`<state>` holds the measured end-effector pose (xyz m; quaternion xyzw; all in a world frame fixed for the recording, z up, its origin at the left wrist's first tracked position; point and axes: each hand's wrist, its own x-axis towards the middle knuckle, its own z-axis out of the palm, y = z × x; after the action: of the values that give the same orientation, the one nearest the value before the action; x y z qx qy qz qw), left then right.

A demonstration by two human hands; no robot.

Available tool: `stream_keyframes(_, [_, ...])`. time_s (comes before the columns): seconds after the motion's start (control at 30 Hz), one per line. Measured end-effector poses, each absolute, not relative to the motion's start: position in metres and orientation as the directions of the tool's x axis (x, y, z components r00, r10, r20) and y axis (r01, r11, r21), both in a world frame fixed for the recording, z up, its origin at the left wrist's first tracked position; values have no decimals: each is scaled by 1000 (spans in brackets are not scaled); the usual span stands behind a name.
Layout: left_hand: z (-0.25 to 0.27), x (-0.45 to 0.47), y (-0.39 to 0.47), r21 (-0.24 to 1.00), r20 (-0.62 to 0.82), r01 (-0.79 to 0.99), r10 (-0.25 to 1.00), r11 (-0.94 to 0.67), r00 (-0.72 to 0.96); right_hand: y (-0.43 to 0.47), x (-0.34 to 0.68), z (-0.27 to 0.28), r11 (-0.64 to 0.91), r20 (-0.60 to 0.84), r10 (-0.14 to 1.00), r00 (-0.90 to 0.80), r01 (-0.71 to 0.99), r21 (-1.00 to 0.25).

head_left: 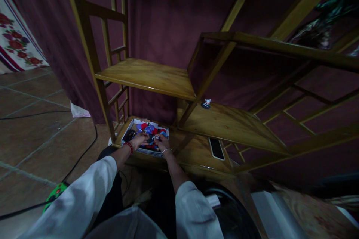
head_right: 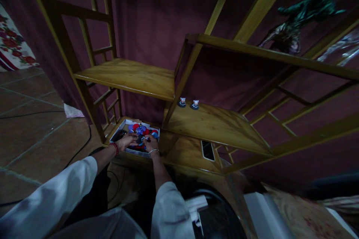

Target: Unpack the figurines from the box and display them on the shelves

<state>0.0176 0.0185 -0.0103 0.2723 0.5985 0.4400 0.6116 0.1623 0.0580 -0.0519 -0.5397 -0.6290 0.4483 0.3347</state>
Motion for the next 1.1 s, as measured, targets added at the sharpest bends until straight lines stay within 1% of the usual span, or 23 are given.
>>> stream_keyframes(0.23, [-12, 15, 19, 857, -489, -240, 867, 456, -98, 57, 161, -50, -4, -81, 975, -208, 347, -938])
stream_keyframes(0.47, [-12, 13, 19, 846, -488, -275, 871, 457, -53, 53, 158, -44, -46, -128, 972, -195, 378, -925])
stream_keyframes(0.6, [-13, 11, 19, 840, -484, -308, 873, 446, -56, 53, 156, -46, -21, -106, 975, -197, 390, -921])
stream_keyframes(0.7, [-15, 10, 19, 832, -480, -323, 877, 452, -10, 53, 155, -48, -5, -91, 975, -201, 392, -920])
stream_keyframes(0.9, [-16, 7, 20, 830, -459, -326, 886, 453, 63, 54, 157, -53, 9, -72, 968, -238, 325, -946])
stream_keyframes(1.1, [-13, 6, 18, 820, -474, -333, 878, 466, 64, 50, 158, -48, -51, -115, 967, -226, 268, -962])
